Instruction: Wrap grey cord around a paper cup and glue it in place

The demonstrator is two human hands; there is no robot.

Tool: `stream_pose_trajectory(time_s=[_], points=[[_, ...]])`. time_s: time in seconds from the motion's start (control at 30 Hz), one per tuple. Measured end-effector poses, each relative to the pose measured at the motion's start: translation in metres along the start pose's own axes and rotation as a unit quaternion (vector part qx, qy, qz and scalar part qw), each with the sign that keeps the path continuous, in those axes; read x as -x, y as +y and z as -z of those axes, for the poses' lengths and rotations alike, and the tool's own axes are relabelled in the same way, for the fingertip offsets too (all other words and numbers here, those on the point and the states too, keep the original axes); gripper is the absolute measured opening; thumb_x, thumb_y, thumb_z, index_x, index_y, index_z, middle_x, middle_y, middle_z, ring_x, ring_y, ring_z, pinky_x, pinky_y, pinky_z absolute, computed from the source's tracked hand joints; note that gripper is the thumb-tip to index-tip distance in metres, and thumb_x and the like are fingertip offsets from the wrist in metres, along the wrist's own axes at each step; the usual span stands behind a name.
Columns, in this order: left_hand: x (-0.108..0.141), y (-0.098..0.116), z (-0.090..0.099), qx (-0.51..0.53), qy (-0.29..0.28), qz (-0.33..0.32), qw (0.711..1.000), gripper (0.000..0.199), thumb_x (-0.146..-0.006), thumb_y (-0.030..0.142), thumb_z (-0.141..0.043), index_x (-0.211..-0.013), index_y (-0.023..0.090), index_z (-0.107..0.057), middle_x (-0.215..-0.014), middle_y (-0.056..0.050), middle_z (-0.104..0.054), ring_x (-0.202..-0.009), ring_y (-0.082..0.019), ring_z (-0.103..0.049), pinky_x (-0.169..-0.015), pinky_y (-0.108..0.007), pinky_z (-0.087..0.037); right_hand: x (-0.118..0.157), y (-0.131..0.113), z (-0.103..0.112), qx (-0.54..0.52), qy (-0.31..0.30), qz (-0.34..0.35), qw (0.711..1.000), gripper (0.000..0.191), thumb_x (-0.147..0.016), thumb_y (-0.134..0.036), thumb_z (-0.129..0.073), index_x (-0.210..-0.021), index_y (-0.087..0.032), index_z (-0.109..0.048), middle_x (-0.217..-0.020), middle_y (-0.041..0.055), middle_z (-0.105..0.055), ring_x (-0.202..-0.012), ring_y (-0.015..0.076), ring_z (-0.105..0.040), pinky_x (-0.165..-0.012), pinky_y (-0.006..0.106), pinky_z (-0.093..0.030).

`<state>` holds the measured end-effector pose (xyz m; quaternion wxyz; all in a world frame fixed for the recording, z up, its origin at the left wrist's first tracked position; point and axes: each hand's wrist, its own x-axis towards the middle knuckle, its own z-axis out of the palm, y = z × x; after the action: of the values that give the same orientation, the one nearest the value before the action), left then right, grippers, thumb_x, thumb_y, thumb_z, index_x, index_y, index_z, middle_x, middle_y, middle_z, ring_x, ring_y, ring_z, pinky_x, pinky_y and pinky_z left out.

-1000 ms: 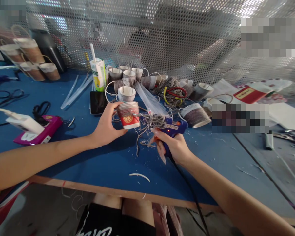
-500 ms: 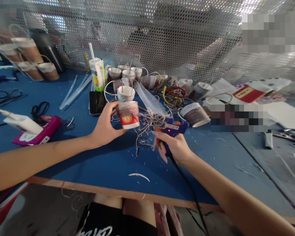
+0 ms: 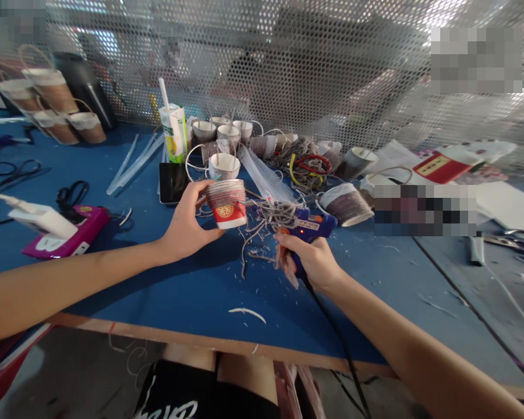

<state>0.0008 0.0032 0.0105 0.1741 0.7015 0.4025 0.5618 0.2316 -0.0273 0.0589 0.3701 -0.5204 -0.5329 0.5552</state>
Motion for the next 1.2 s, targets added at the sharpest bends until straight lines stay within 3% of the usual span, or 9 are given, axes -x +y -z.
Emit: stream_pose_trajectory(time_s=[0.47, 1.07, 1.2], points=[[0.001, -0.002, -0.001, 0.044, 0.007, 0.017, 0.999, 0.072, -0.062, 0.024, -0.081, -0.124, 0.023, -0.044, -0.125, -0.01, -0.054, -0.119, -0.026, -0.058, -0.103, -0.046, -0.052, -0.003, -0.001, -0.001, -0.005, 0.036, -0.018, 0.999, 0.033, -0.063, -0.034, -0.059, -0.035, -0.02, -0.048, -0.026, 0.0013, -0.043, -0.022, 0.0099, -0.04, -0.025, 0.021, -0.03], [0.003, -0.004, -0.003, 0.089, 0.002, 0.003, 0.996, 0.073, -0.066, 0.04, -0.082, -0.124, 0.026, -0.039, -0.126, -0.009, -0.053, -0.121, -0.025, -0.058, -0.105, -0.044, -0.051, -0.006, 0.0, 0.0, -0.02, 0.061, -0.039, 0.997, 0.029, -0.06, -0.028, -0.058, -0.035, -0.02, -0.047, -0.028, -0.0001, -0.043, -0.022, 0.0106, -0.04, -0.025, 0.023, -0.032], [0.003, -0.003, -0.003, 0.088, 0.012, -0.011, 0.996, 0.074, -0.066, 0.04, -0.082, -0.124, 0.026, -0.039, -0.126, -0.009, -0.053, -0.121, -0.026, -0.057, -0.106, -0.045, -0.05, -0.013, 0.001, 0.004, 0.028, 0.114, -0.002, 0.993, 0.025, -0.067, -0.033, -0.058, -0.047, -0.021, -0.049, -0.033, -0.0027, -0.042, -0.026, 0.0118, -0.041, -0.03, 0.027, -0.038]])
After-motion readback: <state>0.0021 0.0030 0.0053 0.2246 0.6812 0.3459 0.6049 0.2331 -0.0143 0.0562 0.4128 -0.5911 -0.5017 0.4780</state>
